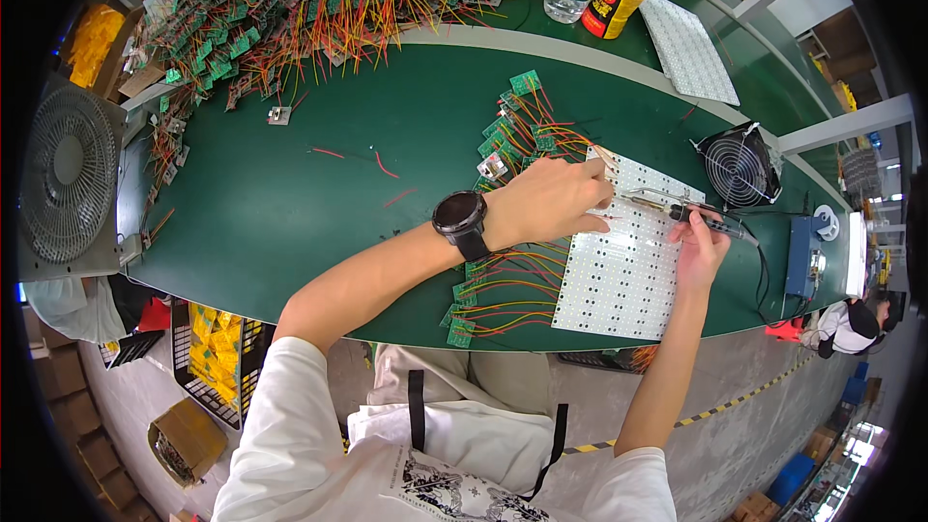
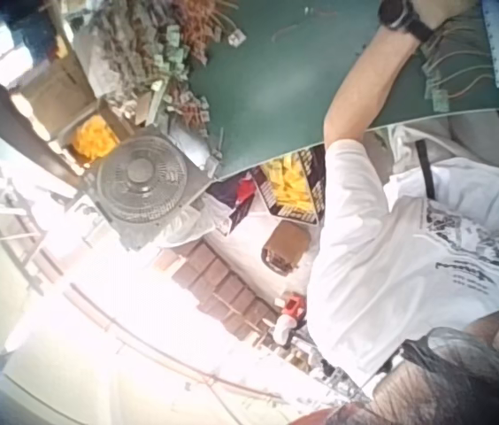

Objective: The person repeatedly picks up small circuit boards with attached wires and solders the wire ends onto a large board using a soldering iron.

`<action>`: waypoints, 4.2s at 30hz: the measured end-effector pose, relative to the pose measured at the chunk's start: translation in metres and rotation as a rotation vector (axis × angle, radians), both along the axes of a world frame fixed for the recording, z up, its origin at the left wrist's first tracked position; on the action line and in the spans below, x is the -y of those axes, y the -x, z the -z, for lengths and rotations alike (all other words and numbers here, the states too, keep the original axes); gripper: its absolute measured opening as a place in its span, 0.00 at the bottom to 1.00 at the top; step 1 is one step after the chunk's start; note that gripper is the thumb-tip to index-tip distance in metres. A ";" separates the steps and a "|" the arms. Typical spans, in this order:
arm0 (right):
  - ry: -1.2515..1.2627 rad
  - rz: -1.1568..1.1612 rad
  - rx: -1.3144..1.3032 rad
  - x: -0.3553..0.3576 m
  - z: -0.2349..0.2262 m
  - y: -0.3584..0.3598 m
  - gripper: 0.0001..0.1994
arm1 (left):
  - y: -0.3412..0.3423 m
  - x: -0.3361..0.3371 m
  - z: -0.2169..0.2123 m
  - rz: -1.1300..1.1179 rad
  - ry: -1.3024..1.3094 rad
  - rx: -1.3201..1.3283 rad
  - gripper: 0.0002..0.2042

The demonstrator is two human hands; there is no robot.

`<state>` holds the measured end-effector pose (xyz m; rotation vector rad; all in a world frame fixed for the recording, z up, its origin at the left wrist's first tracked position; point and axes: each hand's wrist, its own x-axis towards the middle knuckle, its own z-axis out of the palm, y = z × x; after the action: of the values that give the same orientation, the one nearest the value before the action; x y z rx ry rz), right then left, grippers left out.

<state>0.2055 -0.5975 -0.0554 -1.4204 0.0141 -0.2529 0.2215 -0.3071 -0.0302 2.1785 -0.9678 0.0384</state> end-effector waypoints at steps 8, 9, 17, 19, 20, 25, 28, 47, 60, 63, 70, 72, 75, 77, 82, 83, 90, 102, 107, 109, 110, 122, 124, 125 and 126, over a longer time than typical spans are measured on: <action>-0.011 0.011 -0.014 0.000 -0.002 0.000 0.09 | 0.001 0.003 -0.004 -0.023 0.020 0.040 0.07; -0.012 0.010 -0.015 -0.001 -0.002 0.000 0.10 | 0.001 0.004 -0.003 -0.035 0.066 0.131 0.06; -0.007 0.017 -0.012 0.000 -0.001 0.000 0.10 | 0.002 0.015 0.003 -0.112 0.157 0.278 0.06; -0.015 0.017 -0.020 0.000 -0.001 0.000 0.10 | 0.005 0.016 0.006 -0.171 0.111 0.196 0.05; -0.016 0.017 -0.021 0.000 0.000 -0.001 0.10 | 0.006 0.017 0.007 -0.171 0.110 0.195 0.05; 0.009 0.007 0.017 0.002 0.002 -0.001 0.10 | 0.009 0.019 0.012 -0.251 0.114 0.203 0.04; 0.003 -0.031 0.010 0.002 0.000 0.000 0.10 | 0.008 0.019 0.014 -0.260 0.065 0.195 0.03; 0.060 -0.116 -0.015 0.005 0.001 0.000 0.10 | 0.005 0.014 0.020 -0.190 0.047 0.234 0.05; 0.067 -0.111 -0.006 0.002 0.001 0.000 0.10 | 0.006 0.014 0.021 -0.200 0.055 0.258 0.04; 0.072 -0.115 -0.005 0.001 0.000 0.000 0.10 | 0.005 0.014 0.022 -0.204 0.055 0.262 0.04; 0.080 -0.110 -0.001 0.003 0.001 0.001 0.10 | 0.007 0.016 0.022 -0.209 0.048 0.264 0.03; 0.084 -0.109 0.002 0.004 0.002 0.001 0.10 | 0.006 0.016 0.024 -0.208 0.046 0.264 0.04; 0.081 -0.086 0.007 0.004 0.003 0.001 0.10 | 0.005 0.016 0.026 -0.204 0.044 0.265 0.04; 0.072 -0.064 0.010 0.003 0.002 0.000 0.10 | 0.004 0.016 0.027 -0.200 0.044 0.267 0.04; 0.060 -0.051 0.005 0.001 0.003 -0.002 0.10 | 0.004 0.014 0.025 -0.202 0.034 0.266 0.05; 0.049 -0.054 0.013 0.002 0.003 -0.003 0.10 | 0.004 0.014 0.023 -0.203 0.024 0.274 0.05; 0.030 -0.039 0.007 0.006 0.009 -0.005 0.09 | 0.010 0.011 0.015 -0.202 -0.019 0.306 0.05; -0.020 -0.053 0.012 0.008 0.002 0.001 0.08 | 0.060 -0.147 -0.028 -0.869 0.030 0.235 0.10; -0.022 -0.077 0.000 0.005 0.000 -0.001 0.08 | 0.048 -0.256 -0.004 -1.224 -0.290 0.431 0.19; -0.018 -0.092 0.010 0.004 -0.001 -0.003 0.08 | 0.039 -0.281 0.008 -1.227 -0.285 0.358 0.21; -0.019 -0.087 0.015 0.002 -0.001 -0.002 0.08 | 0.039 -0.291 0.010 -1.223 -0.282 0.363 0.21; -0.042 -0.053 0.012 0.007 -0.003 0.002 0.07 | 0.096 -0.285 -0.028 -0.777 1.037 -0.806 0.16; -0.047 -0.058 0.010 0.005 -0.002 0.002 0.07 | 0.110 -0.277 -0.028 -0.787 1.226 -0.923 0.17; -0.041 -0.062 0.012 0.005 -0.004 0.001 0.07 | 0.114 -0.275 -0.025 -0.789 1.227 -0.926 0.17; -0.035 -0.065 0.015 0.003 -0.005 0.001 0.07 | 0.118 -0.273 -0.022 -0.809 1.088 -0.864 0.16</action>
<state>0.2042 -0.6005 -0.0503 -1.3818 -0.0399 -0.2091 0.1032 -0.0338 -0.0083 1.1778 0.4198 -0.0009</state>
